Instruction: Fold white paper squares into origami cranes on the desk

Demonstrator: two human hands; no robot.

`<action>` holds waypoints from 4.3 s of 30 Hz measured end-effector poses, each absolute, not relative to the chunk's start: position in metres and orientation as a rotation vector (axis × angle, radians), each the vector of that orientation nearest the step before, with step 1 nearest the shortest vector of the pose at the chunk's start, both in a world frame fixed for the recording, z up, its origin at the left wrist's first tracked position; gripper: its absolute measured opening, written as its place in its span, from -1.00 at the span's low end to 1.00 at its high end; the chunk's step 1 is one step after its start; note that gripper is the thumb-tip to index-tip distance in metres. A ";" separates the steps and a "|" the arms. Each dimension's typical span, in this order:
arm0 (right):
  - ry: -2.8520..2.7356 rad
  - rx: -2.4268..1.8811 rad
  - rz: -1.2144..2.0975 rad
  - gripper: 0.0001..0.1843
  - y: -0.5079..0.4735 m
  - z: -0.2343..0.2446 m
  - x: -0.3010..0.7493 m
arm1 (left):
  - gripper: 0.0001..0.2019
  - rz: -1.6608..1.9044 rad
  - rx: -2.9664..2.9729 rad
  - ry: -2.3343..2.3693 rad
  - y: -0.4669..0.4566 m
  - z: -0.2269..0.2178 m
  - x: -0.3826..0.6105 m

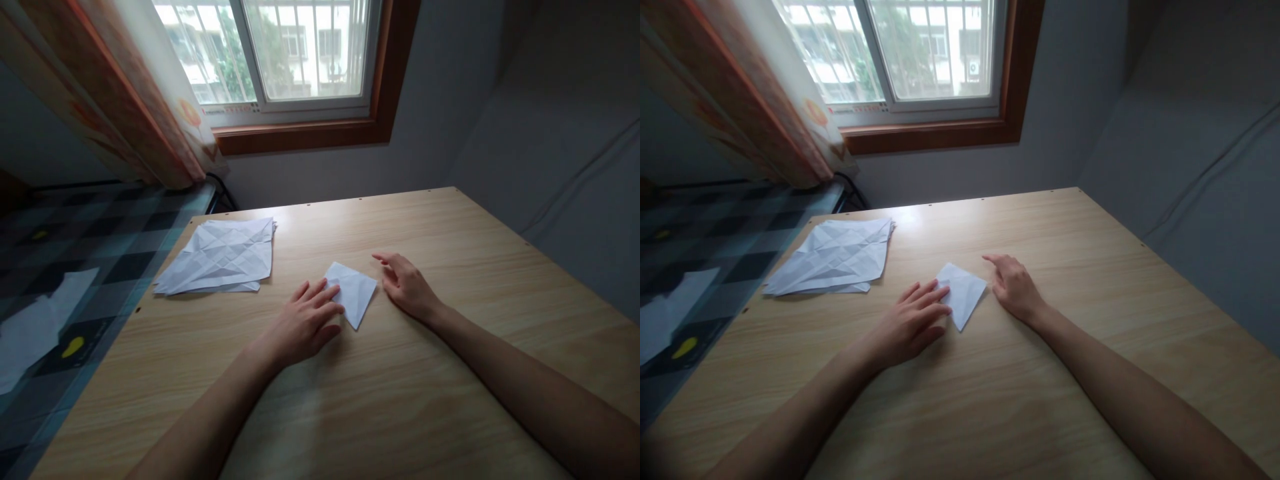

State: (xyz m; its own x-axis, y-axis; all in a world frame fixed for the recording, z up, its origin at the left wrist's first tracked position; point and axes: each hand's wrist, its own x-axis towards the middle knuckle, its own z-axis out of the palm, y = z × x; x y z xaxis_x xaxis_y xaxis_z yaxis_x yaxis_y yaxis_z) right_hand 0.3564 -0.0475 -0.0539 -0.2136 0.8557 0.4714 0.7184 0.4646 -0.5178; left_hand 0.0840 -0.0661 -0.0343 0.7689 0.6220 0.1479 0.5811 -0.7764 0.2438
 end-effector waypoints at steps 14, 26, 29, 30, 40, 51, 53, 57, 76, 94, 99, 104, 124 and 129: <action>-2.100 -0.875 0.624 -0.76 -0.050 -0.058 0.354 | -0.81 0.313 2.717 0.983 -0.066 -0.033 0.086; -2.228 -0.951 0.573 -0.84 -0.049 -0.044 0.338 | -0.66 0.296 2.785 0.924 -0.067 -0.032 0.089; -2.203 -1.126 0.512 -0.90 -0.051 -0.044 0.331 | -0.62 0.319 2.754 0.918 -0.069 -0.030 0.092; -2.203 -1.168 0.489 -0.91 -0.051 -0.044 0.328 | -0.62 0.330 2.751 0.915 -0.069 -0.030 0.092; -2.249 -1.222 0.372 -0.89 -0.052 -0.051 0.324 | -0.67 0.346 2.917 0.849 -0.071 -0.031 0.094; -2.222 -1.214 0.187 -0.98 -0.063 -0.045 0.328 | -0.64 0.302 2.887 0.960 -0.077 -0.029 0.102; -2.291 -1.195 0.148 -0.93 -0.067 -0.044 0.328 | -0.59 0.280 2.880 0.953 -0.078 -0.027 0.102; -2.320 -1.206 0.180 -0.89 -0.074 -0.046 0.328 | -0.52 0.235 2.858 0.934 -0.078 -0.023 0.101; -2.504 -1.337 -0.119 -0.48 -0.097 -0.041 0.308 | -0.22 0.307 2.772 1.065 -0.075 -0.031 0.100; -2.308 -1.167 0.052 -0.80 -0.083 -0.046 0.323 | 0.05 0.492 2.665 1.222 -0.073 -0.038 0.097; -2.380 -1.013 0.102 -0.64 -0.076 -0.045 0.332 | -0.20 0.354 2.772 1.193 -0.075 -0.031 0.100; -2.525 -0.795 0.081 -0.40 -0.076 -0.046 0.333 | -0.28 0.277 2.839 1.268 -0.078 -0.029 0.101; -2.516 -1.006 0.235 -0.41 -0.068 -0.050 0.339 | -0.59 0.471 2.961 1.185 -0.067 -0.032 0.091; -2.571 -0.910 0.041 -0.54 -0.073 -0.044 0.336 | -0.62 0.497 2.871 1.139 -0.063 -0.036 0.089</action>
State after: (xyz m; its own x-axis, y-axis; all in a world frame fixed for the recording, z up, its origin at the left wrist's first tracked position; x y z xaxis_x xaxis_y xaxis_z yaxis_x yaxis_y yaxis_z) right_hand 0.3360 -0.0726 -0.0444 -0.7022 0.6085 0.3695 0.5965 0.7862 -0.1611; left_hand 0.0888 -0.0631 -0.0359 0.6843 0.6706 0.2865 0.6663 -0.7346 0.1279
